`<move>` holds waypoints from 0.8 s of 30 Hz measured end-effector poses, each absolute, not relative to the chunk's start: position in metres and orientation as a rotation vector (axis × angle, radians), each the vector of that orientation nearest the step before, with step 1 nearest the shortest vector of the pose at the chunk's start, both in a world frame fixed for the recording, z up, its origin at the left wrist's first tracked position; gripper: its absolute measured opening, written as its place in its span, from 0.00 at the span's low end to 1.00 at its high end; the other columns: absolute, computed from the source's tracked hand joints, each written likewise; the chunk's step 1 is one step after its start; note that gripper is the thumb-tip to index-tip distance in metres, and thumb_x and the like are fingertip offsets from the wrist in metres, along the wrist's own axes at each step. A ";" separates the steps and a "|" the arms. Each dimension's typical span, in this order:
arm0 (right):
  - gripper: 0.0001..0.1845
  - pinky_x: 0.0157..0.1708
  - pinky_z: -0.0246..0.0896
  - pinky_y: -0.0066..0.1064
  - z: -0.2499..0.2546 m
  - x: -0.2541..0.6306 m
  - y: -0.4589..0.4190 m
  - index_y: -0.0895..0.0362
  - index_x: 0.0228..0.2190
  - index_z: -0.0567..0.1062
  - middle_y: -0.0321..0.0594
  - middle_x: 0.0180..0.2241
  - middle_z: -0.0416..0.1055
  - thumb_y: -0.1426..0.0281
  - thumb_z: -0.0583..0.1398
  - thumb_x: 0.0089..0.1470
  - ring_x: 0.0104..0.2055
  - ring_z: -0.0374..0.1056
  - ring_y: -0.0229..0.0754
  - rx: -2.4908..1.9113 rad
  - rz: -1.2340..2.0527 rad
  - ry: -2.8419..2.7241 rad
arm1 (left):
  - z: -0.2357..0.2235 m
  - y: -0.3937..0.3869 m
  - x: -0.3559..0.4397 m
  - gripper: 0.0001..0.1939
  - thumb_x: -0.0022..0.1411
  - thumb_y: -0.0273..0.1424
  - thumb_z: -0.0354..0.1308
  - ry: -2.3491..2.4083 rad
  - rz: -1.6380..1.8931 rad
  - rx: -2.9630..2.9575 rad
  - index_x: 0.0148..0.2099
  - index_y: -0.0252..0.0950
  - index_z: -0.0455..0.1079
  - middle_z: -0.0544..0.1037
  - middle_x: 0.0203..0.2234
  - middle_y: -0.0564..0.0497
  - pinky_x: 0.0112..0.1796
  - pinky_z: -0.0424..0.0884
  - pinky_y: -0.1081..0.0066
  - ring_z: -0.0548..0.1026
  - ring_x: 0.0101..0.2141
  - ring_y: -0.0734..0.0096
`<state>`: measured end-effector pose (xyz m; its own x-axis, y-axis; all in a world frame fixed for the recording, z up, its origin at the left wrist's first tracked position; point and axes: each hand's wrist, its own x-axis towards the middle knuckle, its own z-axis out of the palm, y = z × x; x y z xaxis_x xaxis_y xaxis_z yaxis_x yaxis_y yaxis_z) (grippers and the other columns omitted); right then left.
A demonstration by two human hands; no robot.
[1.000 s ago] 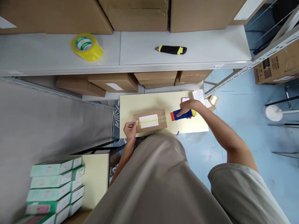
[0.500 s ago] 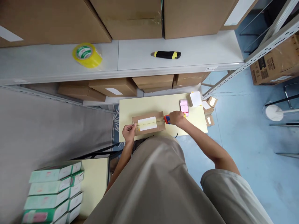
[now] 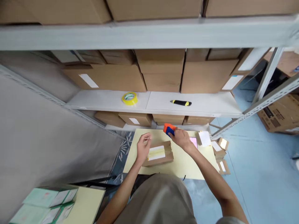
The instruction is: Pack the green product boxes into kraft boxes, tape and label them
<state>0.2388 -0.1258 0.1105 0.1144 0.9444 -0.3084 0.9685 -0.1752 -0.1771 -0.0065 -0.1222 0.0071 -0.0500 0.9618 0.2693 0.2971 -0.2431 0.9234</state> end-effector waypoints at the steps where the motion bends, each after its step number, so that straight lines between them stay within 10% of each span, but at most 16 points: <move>1: 0.27 0.47 0.69 0.37 0.127 0.233 -0.111 0.63 0.56 0.75 0.61 0.48 0.83 0.52 0.54 0.75 0.52 0.81 0.60 2.331 -0.503 2.037 | 0.030 -0.111 0.006 0.14 0.75 0.42 0.59 1.293 1.348 1.663 0.54 0.42 0.78 0.84 0.51 0.42 0.56 0.78 0.56 0.81 0.53 0.56; 11: 0.24 0.58 0.63 0.38 0.189 0.177 0.034 0.70 0.62 0.68 0.64 0.53 0.80 0.66 0.53 0.74 0.57 0.78 0.56 2.264 -0.263 2.372 | 0.095 -0.030 0.052 0.30 0.72 0.33 0.56 1.194 1.362 1.801 0.75 0.44 0.67 0.72 0.70 0.41 0.69 0.68 0.48 0.70 0.69 0.50; 18: 0.30 0.76 0.37 0.47 0.148 0.187 0.040 0.73 0.71 0.62 0.67 0.70 0.64 0.70 0.48 0.75 0.75 0.56 0.57 2.269 -0.049 2.498 | 0.033 -0.062 0.021 0.29 0.72 0.38 0.59 1.286 1.264 1.723 0.73 0.43 0.69 0.75 0.68 0.40 0.69 0.67 0.46 0.73 0.67 0.48; 24: 0.37 0.75 0.46 0.54 0.035 0.188 -0.089 0.69 0.76 0.51 0.64 0.77 0.52 0.61 0.43 0.76 0.79 0.46 0.60 2.532 -0.161 2.518 | -0.070 -0.143 -0.051 0.32 0.63 0.41 0.67 1.686 1.110 1.345 0.67 0.38 0.73 0.77 0.64 0.34 0.68 0.67 0.43 0.74 0.66 0.41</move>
